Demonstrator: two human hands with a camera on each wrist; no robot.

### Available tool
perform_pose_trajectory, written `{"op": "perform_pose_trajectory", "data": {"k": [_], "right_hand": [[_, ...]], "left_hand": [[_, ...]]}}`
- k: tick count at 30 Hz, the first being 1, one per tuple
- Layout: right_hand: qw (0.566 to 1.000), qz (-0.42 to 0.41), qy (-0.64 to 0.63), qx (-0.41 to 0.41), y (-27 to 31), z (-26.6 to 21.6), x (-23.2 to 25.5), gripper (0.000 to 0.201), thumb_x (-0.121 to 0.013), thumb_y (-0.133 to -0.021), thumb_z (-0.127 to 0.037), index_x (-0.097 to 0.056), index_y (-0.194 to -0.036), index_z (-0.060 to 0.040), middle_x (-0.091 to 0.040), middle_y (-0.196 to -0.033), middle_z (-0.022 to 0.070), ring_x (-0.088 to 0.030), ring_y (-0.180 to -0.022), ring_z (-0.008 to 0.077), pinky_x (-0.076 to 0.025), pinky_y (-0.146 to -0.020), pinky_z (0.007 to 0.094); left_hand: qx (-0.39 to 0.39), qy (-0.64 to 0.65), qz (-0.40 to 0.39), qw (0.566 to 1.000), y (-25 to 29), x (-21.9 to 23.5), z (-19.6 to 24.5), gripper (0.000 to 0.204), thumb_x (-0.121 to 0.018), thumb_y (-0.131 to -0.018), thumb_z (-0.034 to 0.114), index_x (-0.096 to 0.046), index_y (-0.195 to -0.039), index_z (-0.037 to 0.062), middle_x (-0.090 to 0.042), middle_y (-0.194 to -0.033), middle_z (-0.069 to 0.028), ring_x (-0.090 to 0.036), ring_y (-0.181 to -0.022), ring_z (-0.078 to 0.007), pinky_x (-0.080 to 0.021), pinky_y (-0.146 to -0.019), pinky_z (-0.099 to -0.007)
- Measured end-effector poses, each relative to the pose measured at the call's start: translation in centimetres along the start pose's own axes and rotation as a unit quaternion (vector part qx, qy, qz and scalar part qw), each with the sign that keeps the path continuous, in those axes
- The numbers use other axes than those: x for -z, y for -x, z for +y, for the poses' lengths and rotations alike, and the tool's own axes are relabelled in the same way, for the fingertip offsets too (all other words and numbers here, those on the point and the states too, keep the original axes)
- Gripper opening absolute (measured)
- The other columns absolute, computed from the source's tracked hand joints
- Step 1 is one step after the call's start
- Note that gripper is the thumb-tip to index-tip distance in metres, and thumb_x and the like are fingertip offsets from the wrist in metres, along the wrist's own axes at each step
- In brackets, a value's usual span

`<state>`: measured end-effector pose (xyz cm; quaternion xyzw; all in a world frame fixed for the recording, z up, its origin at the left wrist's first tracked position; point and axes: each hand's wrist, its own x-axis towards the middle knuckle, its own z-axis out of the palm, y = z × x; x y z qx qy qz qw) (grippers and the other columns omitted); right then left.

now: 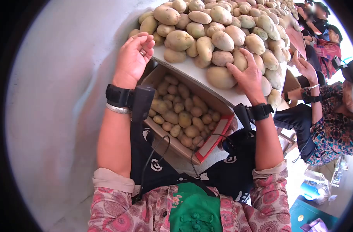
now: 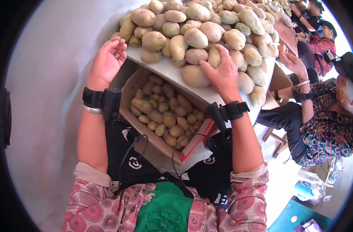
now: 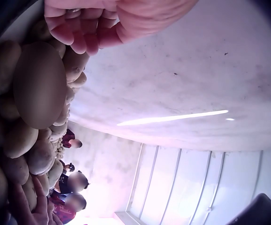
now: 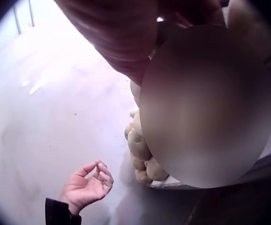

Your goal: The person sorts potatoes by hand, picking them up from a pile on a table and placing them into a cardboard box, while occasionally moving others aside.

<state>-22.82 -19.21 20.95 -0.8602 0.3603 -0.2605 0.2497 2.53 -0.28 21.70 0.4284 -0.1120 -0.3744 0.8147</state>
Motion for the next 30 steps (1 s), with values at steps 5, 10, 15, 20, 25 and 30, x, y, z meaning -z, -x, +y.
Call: {"op": "perform_pose_trajectory", "data": {"k": [5, 10, 15, 20, 25, 30], "right_hand": [[0.992, 0.011, -0.098, -0.075, -0.1, 0.2, 0.3, 0.061, -0.061, -0.073, -0.021, -0.046, -0.129, -0.0026, -0.057, -0.115, 0.0227, -0.06, -0.1, 0.0316, -0.046, -0.089, 0.0385], [0.986, 0.089, -0.139, 0.017, 0.2, 1.7, 1.5, 0.061, -0.06, -0.073, -0.016, -0.044, -0.13, -0.0011, -0.058, -0.115, 0.0186, -0.062, -0.096, 0.0287, -0.049, -0.086, 0.0362], [0.814, -0.044, -0.572, -0.095, 2.0, -0.8, 3.6, 0.052, -0.064, -0.081, -0.013, -0.046, -0.13, -0.0078, -0.058, -0.114, 0.0114, -0.063, -0.09, 0.0171, -0.053, -0.063, 0.0255], [0.858, -0.331, -0.391, -0.033, 5.9, -2.8, 0.6, 0.052, -0.068, -0.076, -0.011, -0.052, -0.125, -0.0113, -0.059, -0.105, 0.0009, -0.057, -0.09, 0.0095, -0.05, -0.073, 0.0241], [0.874, -0.416, -0.245, 0.054, 8.4, -3.9, -3.4, 0.057, -0.064, -0.072, -0.011, -0.05, -0.127, -0.0078, -0.057, -0.115, 0.012, -0.055, -0.108, 0.0231, -0.041, -0.097, 0.0334], [0.916, -0.287, -0.238, 0.147, 8.0, -5.9, -4.6, 0.062, -0.062, -0.073, -0.008, -0.043, -0.131, -0.0089, -0.043, -0.132, 0.0195, -0.043, -0.123, 0.0356, -0.036, -0.102, 0.0396]], "left_hand": [[-0.002, -0.014, 0.005, 1.0, 0.2, -0.4, 0.0, 0.015, -0.061, -0.085, 0.009, -0.06, -0.1, 0.0071, -0.063, -0.096, -0.0042, -0.059, -0.089, -0.0143, -0.048, -0.076, -0.0265], [-0.003, -0.007, 0.012, 1.0, 0.3, -0.5, 0.0, 0.015, -0.06, -0.085, 0.009, -0.06, -0.1, 0.0071, -0.063, -0.097, -0.0046, -0.059, -0.089, -0.0142, -0.048, -0.076, -0.0265], [-0.028, -0.041, 0.026, 0.998, 0.5, -0.9, 0.0, 0.014, -0.058, -0.087, 0.012, -0.059, -0.1, 0.0075, -0.063, -0.096, -0.0046, -0.06, -0.085, -0.0137, -0.048, -0.072, -0.0257], [-0.014, -0.021, 0.021, 0.999, 0.5, -0.8, 0.2, 0.013, -0.057, -0.087, 0.011, -0.058, -0.1, 0.0079, -0.063, -0.095, -0.0044, -0.06, -0.085, -0.0133, -0.048, -0.071, -0.0251], [-0.01, -0.015, 0.033, 0.999, 0.7, -0.9, 0.3, 0.013, -0.057, -0.087, 0.01, -0.058, -0.1, 0.0082, -0.063, -0.094, -0.0041, -0.06, -0.084, -0.0127, -0.048, -0.07, -0.0247], [-0.011, -0.019, 0.021, 1.0, 0.9, -1.0, 0.3, 0.014, -0.057, -0.087, 0.01, -0.058, -0.101, 0.0086, -0.063, -0.094, -0.0038, -0.06, -0.084, -0.0126, -0.048, -0.07, -0.0247]]}}
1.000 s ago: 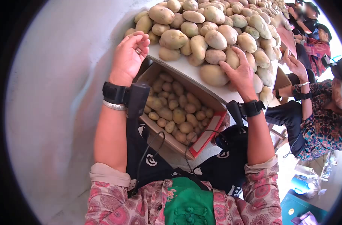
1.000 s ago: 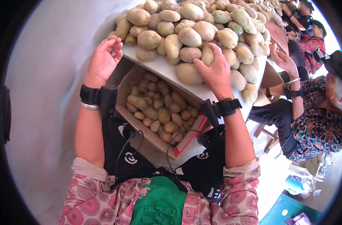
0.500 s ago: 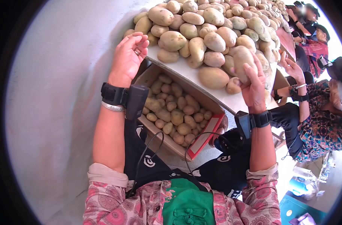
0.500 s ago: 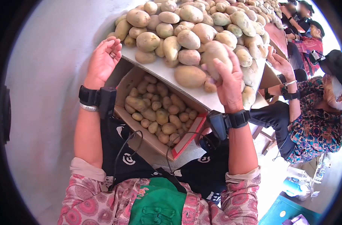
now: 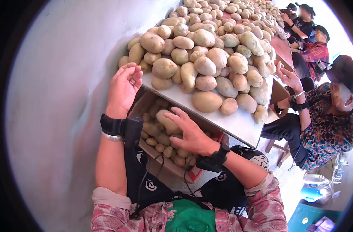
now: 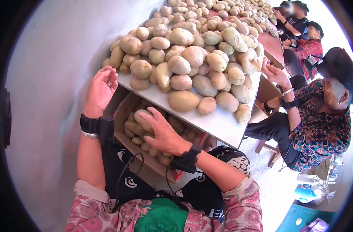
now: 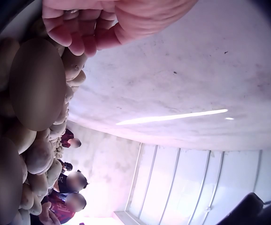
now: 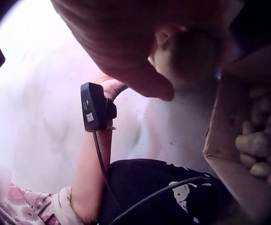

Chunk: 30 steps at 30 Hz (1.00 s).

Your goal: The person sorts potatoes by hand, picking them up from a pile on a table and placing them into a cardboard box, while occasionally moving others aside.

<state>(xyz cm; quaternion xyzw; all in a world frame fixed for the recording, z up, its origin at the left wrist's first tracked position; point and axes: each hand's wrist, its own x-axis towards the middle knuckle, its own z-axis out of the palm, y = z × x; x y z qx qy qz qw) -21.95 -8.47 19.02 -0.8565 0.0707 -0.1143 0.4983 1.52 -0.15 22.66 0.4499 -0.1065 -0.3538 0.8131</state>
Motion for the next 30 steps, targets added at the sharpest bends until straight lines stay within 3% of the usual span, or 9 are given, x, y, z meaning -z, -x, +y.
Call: {"op": "perform_pose_trajectory", "data": {"k": [3, 15, 19, 21, 22, 24, 25, 28, 30], "right_hand": [[0.999, 0.038, 0.009, 0.018, -0.2, -0.2, 0.3, 0.058, -0.063, -0.075, -0.009, -0.045, -0.129, -0.0109, -0.038, -0.137, 0.0198, -0.038, -0.127, 0.0363, -0.033, -0.105, 0.0407], [0.994, 0.095, 0.02, 0.052, -0.7, -0.1, 1.7, 0.03, -0.06, -0.078, -0.002, -0.059, -0.107, -0.0077, -0.053, -0.123, 0.0139, -0.056, -0.109, 0.0281, -0.046, -0.091, 0.0345], [0.978, 0.165, 0.064, 0.105, -1.8, -0.3, 4.8, 0.029, -0.061, -0.077, -0.001, -0.062, -0.105, -0.0065, -0.057, -0.117, 0.0132, -0.059, -0.103, 0.0252, -0.047, -0.089, 0.0329], [0.951, 0.264, 0.138, 0.081, -2.7, -0.9, 7.2, 0.03, -0.063, -0.074, -0.002, -0.059, -0.104, -0.0043, -0.055, -0.117, 0.016, -0.051, -0.112, 0.0326, -0.043, -0.094, 0.0373], [0.95, 0.265, 0.141, 0.084, -3.5, -1.0, 8.0, 0.03, -0.063, -0.074, -0.002, -0.059, -0.104, -0.0043, -0.055, -0.117, 0.016, -0.051, -0.112, 0.0326, -0.043, -0.094, 0.0373], [0.878, 0.363, 0.302, 0.083, -4.7, -0.5, 9.5, 0.036, -0.067, -0.074, -0.008, -0.059, -0.109, -0.0041, -0.048, -0.125, 0.0188, -0.043, -0.12, 0.0367, -0.037, -0.098, 0.0422], [0.879, 0.359, 0.308, 0.067, -5.4, 0.9, 10.0, 0.048, -0.07, -0.072, -0.017, -0.056, -0.116, -0.005, -0.037, -0.136, 0.0212, -0.032, -0.128, 0.0405, -0.031, -0.101, 0.0478], [0.86, 0.324, 0.395, -0.008, -6.4, 0.8, 10.3, 0.064, -0.073, -0.068, -0.025, -0.05, -0.124, -0.0062, -0.025, -0.142, 0.0221, -0.022, -0.133, 0.0409, -0.026, -0.101, 0.0517], [0.857, 0.312, 0.41, -0.024, -7.0, 1.4, 10.1, 0.065, -0.073, -0.067, -0.025, -0.049, -0.125, -0.0066, -0.025, -0.142, 0.0223, -0.022, -0.133, 0.041, -0.026, -0.1, 0.054]], "left_hand": [[0.014, 0.003, -0.008, 1.0, -0.1, 0.2, -0.4, 0.014, -0.058, -0.087, 0.011, -0.058, -0.101, 0.0098, -0.063, -0.095, -0.0026, -0.06, -0.084, -0.0122, -0.048, -0.071, -0.0249], [0.013, -0.012, -0.025, 1.0, 0.8, -0.1, -0.2, 0.013, -0.057, -0.088, 0.013, -0.059, -0.101, 0.0113, -0.062, -0.094, -0.0003, -0.059, -0.084, -0.01, -0.048, -0.071, -0.0241], [0.01, -0.008, -0.016, 1.0, 0.5, 0.1, -0.3, 0.014, -0.057, -0.087, 0.012, -0.059, -0.101, 0.0119, -0.062, -0.094, -0.0003, -0.059, -0.083, -0.0099, -0.048, -0.071, -0.024], [0.008, 0.002, -0.017, 1.0, 0.5, -0.2, -0.3, 0.015, -0.058, -0.087, 0.011, -0.059, -0.101, 0.012, -0.062, -0.094, -0.0002, -0.059, -0.083, -0.0106, -0.048, -0.071, -0.024], [0.018, 0.026, -0.006, 0.999, 0.6, -0.5, -0.2, 0.015, -0.058, -0.087, 0.011, -0.058, -0.101, 0.0112, -0.063, -0.094, -0.0014, -0.059, -0.084, -0.0113, -0.048, -0.07, -0.0242], [0.041, 0.068, -0.002, 0.997, 0.2, -0.1, -0.6, 0.016, -0.059, -0.086, 0.01, -0.058, -0.102, 0.0111, -0.063, -0.094, -0.0022, -0.059, -0.085, -0.0124, -0.047, -0.07, -0.0254], [0.045, 0.079, -0.001, 0.996, -0.1, 0.1, -0.9, 0.017, -0.06, -0.086, 0.011, -0.059, -0.102, 0.0115, -0.062, -0.094, -0.0015, -0.058, -0.084, -0.0124, -0.047, -0.071, -0.0255], [0.066, 0.086, -0.005, 0.994, 0.3, -0.6, -0.7, 0.017, -0.06, -0.085, 0.011, -0.059, -0.103, 0.0118, -0.062, -0.094, -0.0008, -0.058, -0.084, -0.0118, -0.048, -0.071, -0.0257], [0.066, 0.075, -0.004, 0.995, 0.5, -0.8, -0.5, 0.018, -0.06, -0.085, 0.011, -0.059, -0.103, 0.0117, -0.062, -0.094, -0.0008, -0.058, -0.084, -0.0117, -0.048, -0.071, -0.0257]]}}
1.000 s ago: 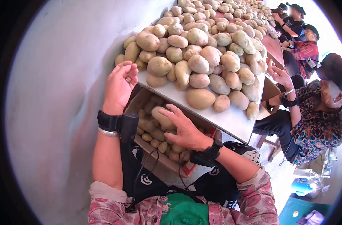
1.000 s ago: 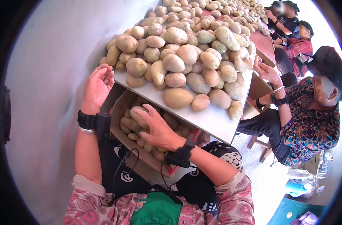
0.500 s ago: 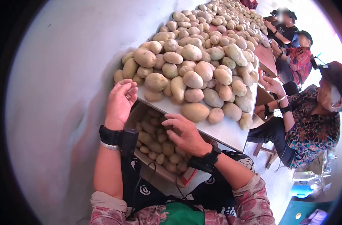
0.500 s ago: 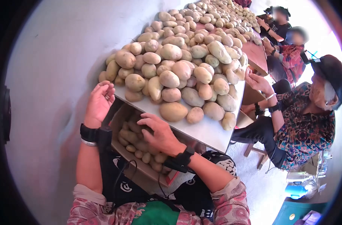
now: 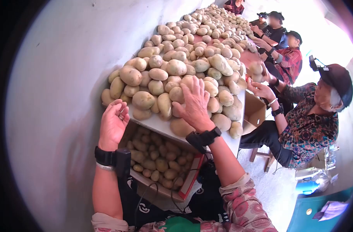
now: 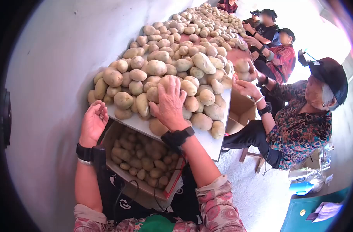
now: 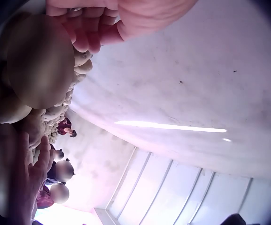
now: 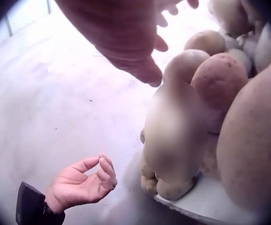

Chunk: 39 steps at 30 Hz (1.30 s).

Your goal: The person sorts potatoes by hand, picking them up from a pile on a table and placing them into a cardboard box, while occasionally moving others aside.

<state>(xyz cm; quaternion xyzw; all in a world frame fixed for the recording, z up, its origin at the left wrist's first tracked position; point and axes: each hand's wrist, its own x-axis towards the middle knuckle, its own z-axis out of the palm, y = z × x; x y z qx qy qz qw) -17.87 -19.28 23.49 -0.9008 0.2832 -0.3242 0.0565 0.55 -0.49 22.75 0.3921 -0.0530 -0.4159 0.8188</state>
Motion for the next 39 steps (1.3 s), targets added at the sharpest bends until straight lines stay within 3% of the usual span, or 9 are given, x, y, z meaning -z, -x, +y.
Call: {"op": "perform_pose_trajectory", "data": {"k": [5, 6, 14, 17, 21, 25, 31, 33, 39], "right_hand": [[0.994, -0.083, 0.03, -0.063, -0.8, -0.7, 0.3, 0.065, -0.075, -0.065, -0.026, -0.051, -0.122, -0.0071, -0.027, -0.141, 0.0238, -0.022, -0.134, 0.0394, -0.025, -0.101, 0.0544], [0.995, -0.057, 0.004, -0.082, -0.9, -0.8, -0.4, 0.058, -0.078, -0.063, -0.023, -0.052, -0.112, -0.0055, -0.028, -0.14, 0.0241, -0.021, -0.134, 0.0407, -0.026, -0.098, 0.0617], [0.997, -0.037, -0.044, -0.049, -0.5, 1.0, -1.0, 0.059, -0.079, -0.063, -0.026, -0.057, -0.114, -0.0075, -0.03, -0.141, 0.0218, -0.024, -0.134, 0.0359, -0.026, -0.098, 0.0583], [0.983, 0.007, -0.183, -0.003, -1.2, 1.3, 0.7, 0.049, -0.076, -0.072, -0.022, -0.056, -0.113, -0.0039, -0.053, -0.123, 0.0191, -0.053, -0.115, 0.0275, -0.045, -0.089, 0.0345], [0.822, 0.047, -0.558, -0.099, -0.3, 0.4, 3.6, 0.038, -0.069, -0.081, -0.014, -0.052, -0.114, -0.0041, -0.06, -0.109, 0.0098, -0.062, -0.088, 0.015, -0.052, -0.07, 0.0261], [0.582, -0.105, -0.791, -0.153, 2.3, 0.5, 3.8, 0.035, -0.056, -0.092, -0.025, -0.048, -0.12, -0.0069, -0.06, -0.098, 0.0098, -0.06, -0.083, 0.0171, -0.049, -0.062, 0.0255], [0.719, -0.294, -0.608, -0.164, 6.2, -2.1, 2.4, 0.025, -0.063, -0.086, -0.02, -0.055, -0.104, -0.0048, -0.059, -0.089, 0.0039, -0.057, -0.081, 0.0099, -0.048, -0.067, 0.025], [0.765, -0.385, -0.508, -0.087, 7.5, -3.2, 2.3, 0.034, -0.063, -0.085, -0.026, -0.055, -0.111, -0.006, -0.057, -0.104, 0.0052, -0.055, -0.094, 0.0112, -0.046, -0.081, 0.0257], [0.783, -0.42, -0.453, -0.071, 10.8, -5.4, 1.0, 0.036, -0.066, -0.084, -0.013, -0.054, -0.116, -0.0016, -0.057, -0.11, 0.0042, -0.054, -0.102, 0.0112, -0.046, -0.087, 0.0272]], "left_hand": [[-0.013, -0.015, -0.011, 1.0, 0.1, 0.3, 0.0, 0.018, -0.059, -0.085, 0.01, -0.058, -0.103, 0.0105, -0.062, -0.095, -0.0013, -0.058, -0.084, -0.0118, -0.048, -0.071, -0.0257], [-0.013, -0.019, 0.0, 1.0, 0.3, 0.4, 0.0, 0.018, -0.059, -0.085, 0.01, -0.058, -0.103, 0.0105, -0.062, -0.095, -0.0013, -0.058, -0.084, -0.0118, -0.048, -0.071, -0.0257], [-0.005, -0.025, -0.014, 1.0, 0.0, 0.3, 0.0, 0.017, -0.058, -0.087, 0.011, -0.057, -0.104, 0.0098, -0.063, -0.096, -0.0023, -0.059, -0.086, -0.0125, -0.049, -0.071, -0.0259], [0.011, -0.023, -0.014, 1.0, -0.5, 1.5, 0.3, 0.016, -0.058, -0.087, 0.011, -0.058, -0.102, 0.0092, -0.063, -0.097, -0.0034, -0.06, -0.086, -0.0132, -0.049, -0.071, -0.0261], [-0.007, -0.006, -0.033, 0.999, -0.6, 1.7, 1.5, 0.014, -0.059, -0.086, 0.011, -0.059, -0.099, 0.0065, -0.064, -0.095, -0.0057, -0.06, -0.086, -0.0155, -0.049, -0.072, -0.0276], [-0.005, -0.002, -0.041, 0.999, -0.7, 2.5, 2.1, 0.018, -0.059, -0.087, 0.009, -0.059, -0.104, 0.0032, -0.063, -0.099, -0.0053, -0.059, -0.092, -0.0157, -0.049, -0.077, -0.0274], [0.001, 0.017, -0.072, 0.997, -0.5, 3.5, 2.1, 0.019, -0.059, -0.087, 0.009, -0.059, -0.105, 0.0027, -0.063, -0.097, -0.0051, -0.06, -0.089, -0.0154, -0.051, -0.075, -0.0269], [0.004, 0.022, -0.072, 0.997, -0.4, 3.5, 2.0, 0.016, -0.06, -0.086, 0.009, -0.06, -0.102, 0.005, -0.064, -0.095, -0.004, -0.061, -0.087, -0.0153, -0.051, -0.073, -0.0271], [0.001, 0.006, -0.02, 1.0, 0.4, 2.8, 1.8, 0.016, -0.06, -0.086, 0.008, -0.059, -0.102, 0.0061, -0.063, -0.096, -0.0045, -0.06, -0.087, -0.0146, -0.05, -0.073, -0.0266]]}}
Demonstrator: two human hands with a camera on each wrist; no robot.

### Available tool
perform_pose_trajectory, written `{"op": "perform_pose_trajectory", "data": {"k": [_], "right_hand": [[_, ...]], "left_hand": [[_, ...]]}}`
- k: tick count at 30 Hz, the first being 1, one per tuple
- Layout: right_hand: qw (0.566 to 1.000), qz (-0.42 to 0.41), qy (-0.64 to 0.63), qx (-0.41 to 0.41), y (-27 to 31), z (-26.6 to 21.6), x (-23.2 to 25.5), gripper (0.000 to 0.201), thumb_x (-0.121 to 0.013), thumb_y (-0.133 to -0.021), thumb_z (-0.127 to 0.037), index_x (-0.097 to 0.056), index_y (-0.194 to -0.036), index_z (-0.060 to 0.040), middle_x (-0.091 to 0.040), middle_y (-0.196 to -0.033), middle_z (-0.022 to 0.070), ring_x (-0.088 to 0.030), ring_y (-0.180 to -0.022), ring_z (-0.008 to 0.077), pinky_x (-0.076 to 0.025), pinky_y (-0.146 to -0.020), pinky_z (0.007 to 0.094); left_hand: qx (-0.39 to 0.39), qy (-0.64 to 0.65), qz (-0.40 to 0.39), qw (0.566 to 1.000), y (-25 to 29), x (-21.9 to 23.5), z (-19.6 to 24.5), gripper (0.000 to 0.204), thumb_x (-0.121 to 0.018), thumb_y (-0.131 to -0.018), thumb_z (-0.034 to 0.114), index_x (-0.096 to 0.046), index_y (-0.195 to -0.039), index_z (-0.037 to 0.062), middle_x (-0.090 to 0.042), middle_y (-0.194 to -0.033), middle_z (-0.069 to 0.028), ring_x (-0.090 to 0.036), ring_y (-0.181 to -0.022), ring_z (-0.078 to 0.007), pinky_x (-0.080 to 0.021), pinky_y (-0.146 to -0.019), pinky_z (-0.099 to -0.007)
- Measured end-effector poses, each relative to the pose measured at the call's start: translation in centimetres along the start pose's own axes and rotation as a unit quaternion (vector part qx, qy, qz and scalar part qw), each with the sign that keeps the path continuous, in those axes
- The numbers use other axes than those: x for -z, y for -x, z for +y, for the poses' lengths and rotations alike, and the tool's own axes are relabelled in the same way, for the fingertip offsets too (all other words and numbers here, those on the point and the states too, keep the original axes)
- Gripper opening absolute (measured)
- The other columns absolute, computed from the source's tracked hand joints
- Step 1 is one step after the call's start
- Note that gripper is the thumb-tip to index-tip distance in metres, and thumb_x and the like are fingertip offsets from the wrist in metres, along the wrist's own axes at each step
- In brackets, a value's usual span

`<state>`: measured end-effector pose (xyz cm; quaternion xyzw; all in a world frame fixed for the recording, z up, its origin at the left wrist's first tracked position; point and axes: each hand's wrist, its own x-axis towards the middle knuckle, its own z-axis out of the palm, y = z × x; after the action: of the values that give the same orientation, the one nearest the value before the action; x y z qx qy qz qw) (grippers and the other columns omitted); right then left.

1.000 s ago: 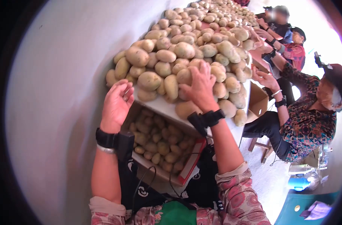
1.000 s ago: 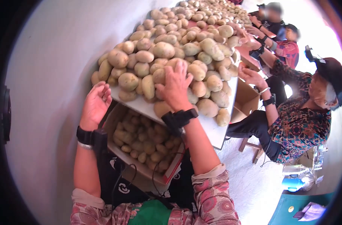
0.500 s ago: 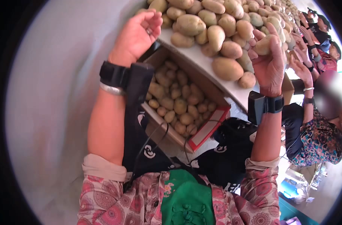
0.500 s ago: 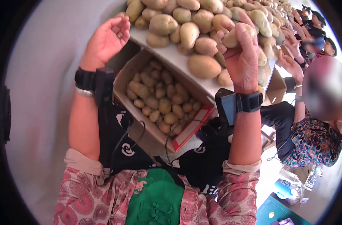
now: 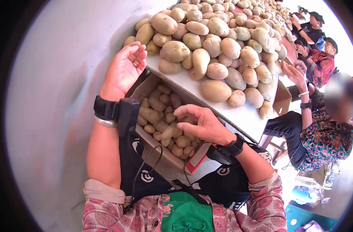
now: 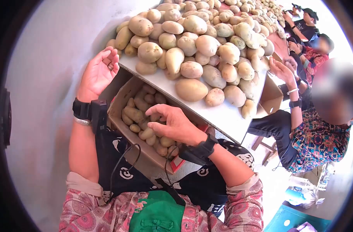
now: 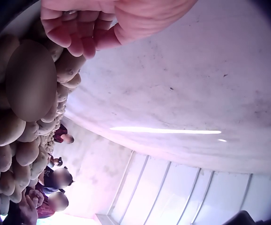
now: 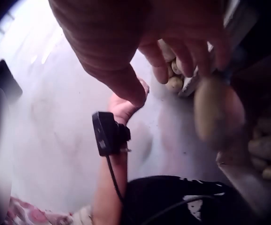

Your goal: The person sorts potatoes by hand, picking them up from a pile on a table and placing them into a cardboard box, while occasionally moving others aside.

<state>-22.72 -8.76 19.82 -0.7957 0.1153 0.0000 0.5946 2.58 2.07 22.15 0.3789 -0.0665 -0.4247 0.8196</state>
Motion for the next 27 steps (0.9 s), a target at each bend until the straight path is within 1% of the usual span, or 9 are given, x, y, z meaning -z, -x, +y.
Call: {"op": "perform_pose_trajectory", "data": {"k": [4, 6, 7, 13, 15, 16, 18, 21, 27], "right_hand": [[0.999, 0.023, 0.004, 0.043, 0.0, 0.0, 0.2, 0.024, -0.061, -0.087, -0.007, -0.058, -0.11, -0.0007, -0.06, -0.1, 0.0039, -0.058, -0.09, 0.0098, -0.049, -0.078, 0.0243], [0.996, 0.06, -0.052, -0.027, 0.1, -0.3, 0.4, 0.02, -0.061, -0.084, -0.009, -0.06, -0.101, -0.0001, -0.062, -0.086, 0.0056, -0.055, -0.072, 0.01, -0.047, -0.065, 0.0249], [0.996, 0.071, -0.044, 0.01, -0.1, -0.2, 0.5, 0.02, -0.061, -0.083, -0.009, -0.06, -0.102, -0.0002, -0.063, -0.082, 0.0047, -0.055, -0.068, 0.0097, -0.047, -0.063, 0.0246], [0.988, 0.082, 0.036, 0.128, -0.6, 0.5, 0.0, 0.012, -0.062, -0.084, -0.011, -0.061, -0.088, 0.0003, -0.06, -0.071, 0.0041, -0.054, -0.065, 0.0095, -0.046, -0.06, 0.0262], [0.997, 0.052, 0.004, 0.06, 0.2, -0.1, 0.4, 0.017, -0.064, -0.085, -0.012, -0.056, -0.076, -0.0001, -0.063, -0.082, 0.0036, -0.056, -0.075, 0.0089, -0.045, -0.067, 0.0249], [0.998, 0.047, -0.014, 0.047, 0.1, -0.3, 0.2, 0.019, -0.064, -0.084, -0.011, -0.053, -0.073, -0.0005, -0.063, -0.082, 0.0037, -0.055, -0.074, 0.0088, -0.045, -0.065, 0.0247], [0.995, 0.048, -0.018, 0.083, -0.3, 0.3, -0.4, 0.02, -0.064, -0.083, -0.009, -0.051, -0.069, -0.0007, -0.063, -0.082, 0.004, -0.055, -0.073, 0.0086, -0.044, -0.064, 0.0246], [0.99, 0.083, -0.016, 0.117, 0.2, 0.7, 0.0, 0.023, -0.062, -0.081, -0.007, -0.048, -0.064, -0.0009, -0.062, -0.082, 0.0054, -0.054, -0.072, 0.0083, -0.044, -0.063, 0.0245], [0.983, 0.12, 0.007, 0.141, 0.1, 0.4, 0.0, 0.027, -0.058, -0.078, -0.002, -0.039, -0.059, -0.0011, -0.06, -0.077, 0.0091, -0.057, -0.072, 0.011, -0.044, -0.06, 0.0248]], "left_hand": [[-0.013, -0.004, -0.004, 1.0, 0.1, 0.2, -0.3, 0.016, -0.061, -0.084, 0.01, -0.06, -0.1, 0.008, -0.062, -0.096, -0.0033, -0.059, -0.087, -0.0142, -0.048, -0.075, -0.0265], [-0.004, -0.008, -0.008, 1.0, 0.3, 0.2, -0.3, 0.016, -0.061, -0.084, 0.01, -0.06, -0.1, 0.0083, -0.063, -0.095, -0.0032, -0.059, -0.087, -0.0138, -0.048, -0.075, -0.0265], [-0.003, -0.007, -0.009, 1.0, 0.3, 0.2, -0.3, 0.016, -0.061, -0.084, 0.01, -0.06, -0.1, 0.0083, -0.063, -0.095, -0.0032, -0.059, -0.087, -0.0138, -0.048, -0.075, -0.0265], [-0.002, 0.024, -0.051, 0.998, -0.2, 1.3, -0.2, 0.016, -0.058, -0.084, 0.004, -0.06, -0.099, 0.0065, -0.063, -0.098, -0.0053, -0.059, -0.09, -0.0158, -0.049, -0.078, -0.0283], [-0.024, 0.042, -0.089, 0.995, -0.6, 1.0, -0.4, 0.023, -0.052, -0.081, -0.005, -0.058, -0.102, 0.0045, -0.063, -0.095, -0.0071, -0.06, -0.093, -0.0184, -0.05, -0.082, -0.0298], [-0.062, 0.03, 0.011, 0.998, -0.5, 0.4, -0.7, 0.027, -0.049, -0.08, -0.009, -0.057, -0.103, 0.0035, -0.062, -0.093, -0.0079, -0.06, -0.085, -0.0179, -0.05, -0.072, -0.0272], [-0.073, 0.074, -0.016, 0.994, -0.3, 1.0, -0.2, 0.026, -0.044, -0.081, -0.01, -0.055, -0.099, 0.0036, -0.058, -0.078, -0.0045, -0.053, -0.065, -0.0135, -0.044, -0.055, -0.0239], [-0.072, 0.102, -0.121, 0.985, -0.4, 1.4, -0.3, 0.014, -0.041, -0.088, -0.005, -0.052, -0.091, 0.0043, -0.043, -0.062, 0.0005, -0.036, -0.051, -0.0088, -0.031, -0.044, -0.0221], [-0.063, 0.112, -0.068, 0.989, -0.6, 0.9, -0.3, 0.017, -0.038, -0.088, 0.001, -0.052, -0.081, 0.0068, -0.031, -0.052, 0.003, -0.028, -0.044, -0.0088, -0.023, -0.039, -0.0232]]}}
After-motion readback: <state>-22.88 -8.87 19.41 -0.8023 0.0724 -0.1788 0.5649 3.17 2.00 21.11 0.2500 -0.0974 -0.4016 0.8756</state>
